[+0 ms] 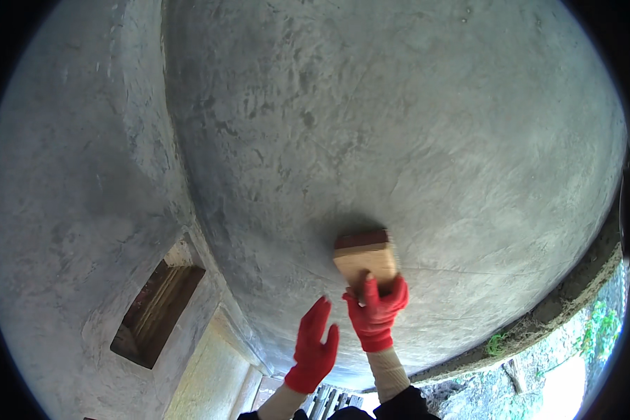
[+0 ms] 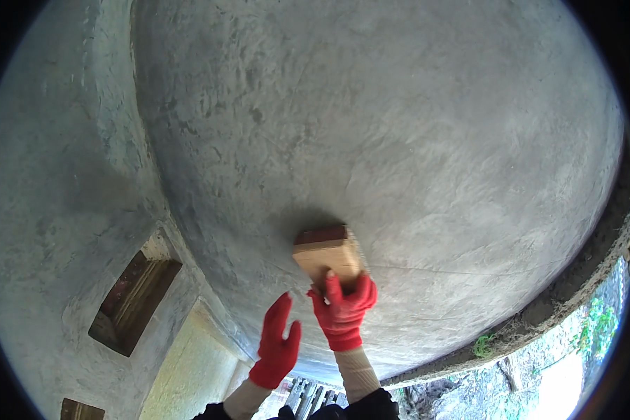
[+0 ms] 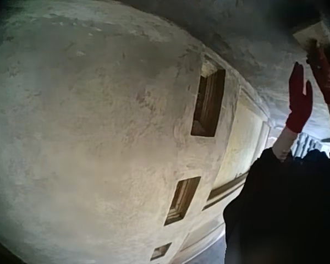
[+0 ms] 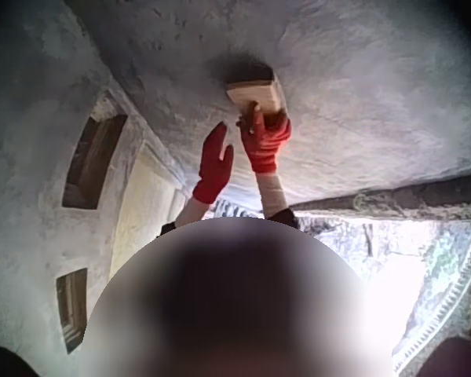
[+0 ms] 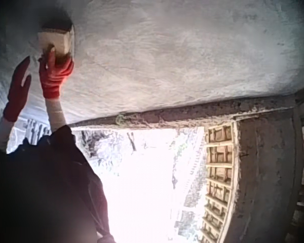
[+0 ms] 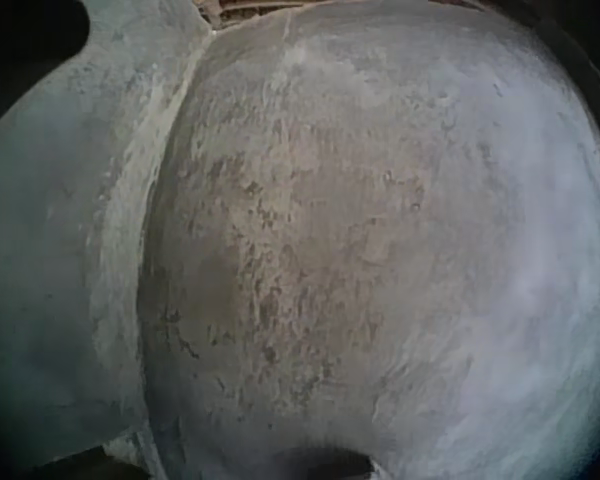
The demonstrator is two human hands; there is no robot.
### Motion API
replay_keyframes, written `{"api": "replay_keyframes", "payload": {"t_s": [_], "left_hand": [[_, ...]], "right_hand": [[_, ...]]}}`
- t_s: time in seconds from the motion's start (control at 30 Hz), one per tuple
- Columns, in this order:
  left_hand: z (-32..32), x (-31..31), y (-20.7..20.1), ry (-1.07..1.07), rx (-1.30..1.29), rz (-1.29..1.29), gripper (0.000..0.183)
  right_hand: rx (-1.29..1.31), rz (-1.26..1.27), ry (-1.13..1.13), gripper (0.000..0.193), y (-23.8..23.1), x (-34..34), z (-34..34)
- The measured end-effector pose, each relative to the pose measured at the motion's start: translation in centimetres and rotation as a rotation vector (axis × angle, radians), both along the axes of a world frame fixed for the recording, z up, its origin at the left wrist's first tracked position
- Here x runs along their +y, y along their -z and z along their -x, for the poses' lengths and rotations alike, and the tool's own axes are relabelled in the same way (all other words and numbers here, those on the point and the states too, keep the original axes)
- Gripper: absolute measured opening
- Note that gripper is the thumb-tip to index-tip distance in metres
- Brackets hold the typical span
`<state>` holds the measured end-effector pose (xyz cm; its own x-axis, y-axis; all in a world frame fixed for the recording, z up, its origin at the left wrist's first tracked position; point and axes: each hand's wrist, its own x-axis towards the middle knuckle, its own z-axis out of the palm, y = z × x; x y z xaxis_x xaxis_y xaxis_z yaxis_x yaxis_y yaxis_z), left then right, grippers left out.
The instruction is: The person uses a wooden block to smooth a concrete wall by rubbing the surface in circular and sweeping motions.
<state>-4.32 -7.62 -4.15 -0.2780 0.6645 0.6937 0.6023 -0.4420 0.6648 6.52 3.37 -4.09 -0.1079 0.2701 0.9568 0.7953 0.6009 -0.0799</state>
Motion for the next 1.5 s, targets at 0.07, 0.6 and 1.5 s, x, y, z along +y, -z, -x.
{"api": "replay_keyframes", "payload": {"t_s": [0.07,0.6,1.5], "left_hand": [[-0.5,3.2,1.0,0.008,-0.006,-0.011,0.055],[-5.9,11.1,1.3,-0.519,-0.019,-0.195,0.116],[-9.9,12.5,4.7,-0.509,0.106,-0.402,0.101]], "right_hand": [[0.035,0.009,0.007,0.082,0.6,-0.1,1.1],[-0.134,0.238,-0.712,0.045,-13.2,0.2,-10.1],[-0.456,-0.24,-0.87,0.034,-33.0,6.3,-3.2]]}}
